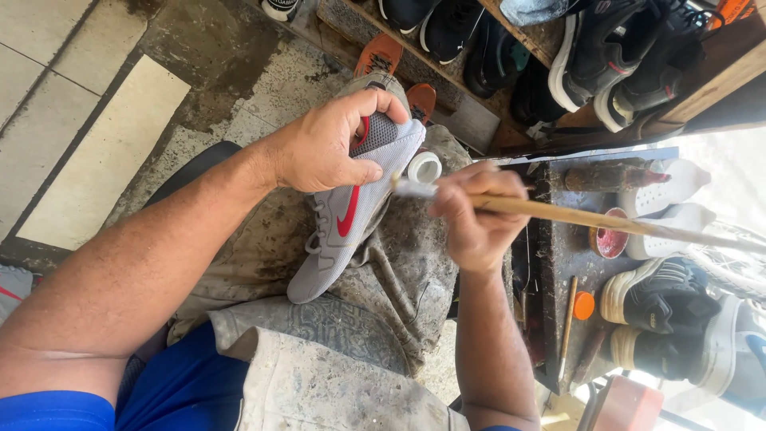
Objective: Applying adhesive to the sole of a sneaker using a brush at a repair bench
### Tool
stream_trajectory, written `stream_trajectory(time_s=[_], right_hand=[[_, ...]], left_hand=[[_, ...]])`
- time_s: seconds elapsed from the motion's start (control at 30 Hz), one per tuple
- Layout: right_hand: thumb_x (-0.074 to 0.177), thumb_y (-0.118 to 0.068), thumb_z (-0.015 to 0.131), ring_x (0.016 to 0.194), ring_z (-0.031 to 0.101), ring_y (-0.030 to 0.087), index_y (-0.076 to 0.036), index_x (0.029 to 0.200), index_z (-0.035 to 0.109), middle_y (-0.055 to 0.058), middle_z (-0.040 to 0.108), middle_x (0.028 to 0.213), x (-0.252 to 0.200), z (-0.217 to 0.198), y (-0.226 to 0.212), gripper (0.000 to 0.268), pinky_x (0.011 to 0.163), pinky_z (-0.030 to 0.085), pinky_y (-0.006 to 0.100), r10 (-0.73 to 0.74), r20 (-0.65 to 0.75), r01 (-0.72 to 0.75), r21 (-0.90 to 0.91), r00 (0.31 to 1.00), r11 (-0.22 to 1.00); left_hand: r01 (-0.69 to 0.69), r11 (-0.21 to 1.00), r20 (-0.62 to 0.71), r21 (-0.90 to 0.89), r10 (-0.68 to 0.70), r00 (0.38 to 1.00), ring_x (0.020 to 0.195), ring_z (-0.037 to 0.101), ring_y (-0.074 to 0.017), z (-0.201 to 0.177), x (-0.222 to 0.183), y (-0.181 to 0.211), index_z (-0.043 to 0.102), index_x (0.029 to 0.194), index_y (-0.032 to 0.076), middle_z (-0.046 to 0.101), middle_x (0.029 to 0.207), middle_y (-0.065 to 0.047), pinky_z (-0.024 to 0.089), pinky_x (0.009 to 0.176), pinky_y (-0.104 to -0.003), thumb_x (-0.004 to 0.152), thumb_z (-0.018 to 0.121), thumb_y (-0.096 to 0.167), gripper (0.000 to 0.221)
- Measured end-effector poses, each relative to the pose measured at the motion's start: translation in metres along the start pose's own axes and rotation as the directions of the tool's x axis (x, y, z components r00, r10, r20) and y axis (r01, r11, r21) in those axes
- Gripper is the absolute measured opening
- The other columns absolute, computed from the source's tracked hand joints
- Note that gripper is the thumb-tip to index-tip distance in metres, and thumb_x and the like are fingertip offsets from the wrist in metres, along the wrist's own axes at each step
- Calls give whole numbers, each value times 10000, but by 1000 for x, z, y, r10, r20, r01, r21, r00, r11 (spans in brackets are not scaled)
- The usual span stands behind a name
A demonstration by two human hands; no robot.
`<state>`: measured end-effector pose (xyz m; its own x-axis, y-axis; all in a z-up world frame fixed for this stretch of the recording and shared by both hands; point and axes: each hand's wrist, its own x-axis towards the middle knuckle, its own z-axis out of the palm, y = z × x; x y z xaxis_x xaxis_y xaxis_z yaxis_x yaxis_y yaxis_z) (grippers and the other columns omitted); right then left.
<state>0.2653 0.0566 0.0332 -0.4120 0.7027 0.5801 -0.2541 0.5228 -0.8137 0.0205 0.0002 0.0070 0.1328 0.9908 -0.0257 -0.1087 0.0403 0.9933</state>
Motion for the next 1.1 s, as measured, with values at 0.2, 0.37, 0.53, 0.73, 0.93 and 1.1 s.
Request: stream_trajectory(time_s=[0.2,0.37,0.53,0.73,0.93,1.1], right_hand=[[924,2,748,457,658,182,-14,956,567,246,698,787,23,-11,7,184,440,574,251,-18,-71,22,58,997,998],[962,28,726,421,638,220,2,983,504,207,628,661,40,-36,25,225,397,557,280,212,-164,-198,94,963,976],[953,-7,734,407,641,202,-19,984,535,158,641,650,50,-32,17,202,363,563,268,315,-161,-268,260,935,928],[941,7,735,431,664,218,2,963,543,208,656,720,39,-25,13,193,379,586,278,264,-94,-231,266,960,936],[898,29,766,454,671,253,13,931,504,247,629,744,20,-4,-3,264,422,593,309,153,74,-164,186,985,969],[932,19,733,525,693,244,1,934,487,265,655,809,9,5,0,246,470,601,282,101,46,-107,161,994,981]], left_hand=[[7,997,65,81,-13,998,846,707,-212,6,-8,20,510,1409,154,709,969,-183,597,704,-327,788,733,24,673],[49,991,80,124,-59,995,856,707,-229,10,-13,36,528,1379,155,719,991,-193,611,734,-362,757,751,19,675],[103,980,31,171,-110,993,928,731,-230,15,-14,41,551,1390,218,728,1043,-165,606,800,-358,758,763,72,682],[152,949,4,276,-160,987,1046,710,-295,18,-12,44,541,1397,271,699,1136,-157,591,913,-393,754,783,116,705],[53,991,30,122,-57,998,960,675,-209,3,-1,10,490,1432,209,689,1103,-136,583,843,-341,766,747,49,731],[-3,996,74,-84,9,997,931,670,-161,-1,-1,2,435,1449,139,669,1082,-89,605,787,-275,777,717,-69,758]])
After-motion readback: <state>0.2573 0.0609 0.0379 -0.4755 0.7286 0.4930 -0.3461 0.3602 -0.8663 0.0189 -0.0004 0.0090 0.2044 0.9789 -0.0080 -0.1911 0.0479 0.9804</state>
